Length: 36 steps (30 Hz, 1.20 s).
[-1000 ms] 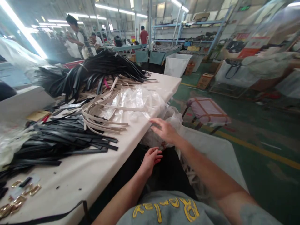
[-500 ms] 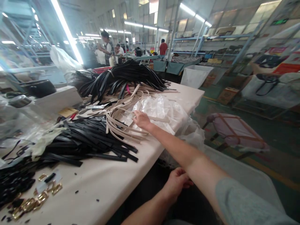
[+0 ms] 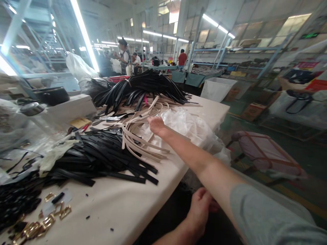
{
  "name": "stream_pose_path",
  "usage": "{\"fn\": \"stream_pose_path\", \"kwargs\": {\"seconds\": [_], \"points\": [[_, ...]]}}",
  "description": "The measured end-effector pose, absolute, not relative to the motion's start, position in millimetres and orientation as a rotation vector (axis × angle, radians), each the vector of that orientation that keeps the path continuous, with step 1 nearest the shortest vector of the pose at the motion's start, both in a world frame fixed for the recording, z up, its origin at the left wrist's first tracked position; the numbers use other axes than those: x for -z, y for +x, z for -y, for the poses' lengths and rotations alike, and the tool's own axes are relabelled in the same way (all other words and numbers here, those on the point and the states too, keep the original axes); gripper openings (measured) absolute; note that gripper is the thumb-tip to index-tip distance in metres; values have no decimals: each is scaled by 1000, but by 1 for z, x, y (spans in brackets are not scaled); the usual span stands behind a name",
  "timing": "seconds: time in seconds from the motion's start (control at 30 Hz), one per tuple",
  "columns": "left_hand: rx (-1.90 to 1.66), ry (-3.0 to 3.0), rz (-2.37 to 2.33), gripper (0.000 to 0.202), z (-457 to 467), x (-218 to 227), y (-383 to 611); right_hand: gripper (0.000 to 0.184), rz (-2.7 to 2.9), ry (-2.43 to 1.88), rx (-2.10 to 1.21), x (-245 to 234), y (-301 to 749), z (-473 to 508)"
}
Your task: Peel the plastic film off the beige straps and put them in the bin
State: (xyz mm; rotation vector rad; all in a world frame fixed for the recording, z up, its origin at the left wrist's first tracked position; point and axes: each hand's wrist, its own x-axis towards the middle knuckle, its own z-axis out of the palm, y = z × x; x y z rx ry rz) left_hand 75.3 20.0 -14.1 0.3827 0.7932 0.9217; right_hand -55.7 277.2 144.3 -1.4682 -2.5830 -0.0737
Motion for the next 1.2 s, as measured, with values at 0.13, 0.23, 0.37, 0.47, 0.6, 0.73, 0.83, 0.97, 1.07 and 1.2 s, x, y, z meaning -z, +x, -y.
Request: {"fn": "stream_pose_path", "kwargs": {"seconds": [0.13, 0.23, 0.37, 0.47, 0.6, 0.73, 0.83, 0.97, 1.07, 1.2], "points": [[-1174, 499, -801, 69, -23, 7, 62, 35, 2631, -1296, 249, -182, -23, -232], [-1262, 548, -797, 66, -22, -7, 48, 30, 2661, -1162, 429, -191, 26, -174], [-1372, 455, -663, 64, -23, -37, 26, 32, 2628, -981, 366, -164, 106, -87], [-1474, 352, -588, 62, -28, -58, 8, 33, 2525, -906, 236, -125, 164, -27], [-1492, 372, -732, 34, -26, -71, -1, 29, 2334, -1130, -154, -71, 227, 31], [-1155, 622, -612, 18, 1, -63, 30, 50, 1812, -1299, -985, -50, 248, 54], [-726, 691, -533, 24, 29, -48, 61, 65, 1399, -1211, -1434, -59, 234, 48], [-430, 813, -496, 29, 41, -32, 75, 52, 1066, -1017, -1805, -73, 205, 20], [-470, 1160, -637, 29, 23, -38, 63, 39, 927, -919, -1800, -70, 202, -8], [-835, 1532, -938, 21, 1, -79, 33, 37, 885, -1003, -1496, -57, 218, -61]]}}
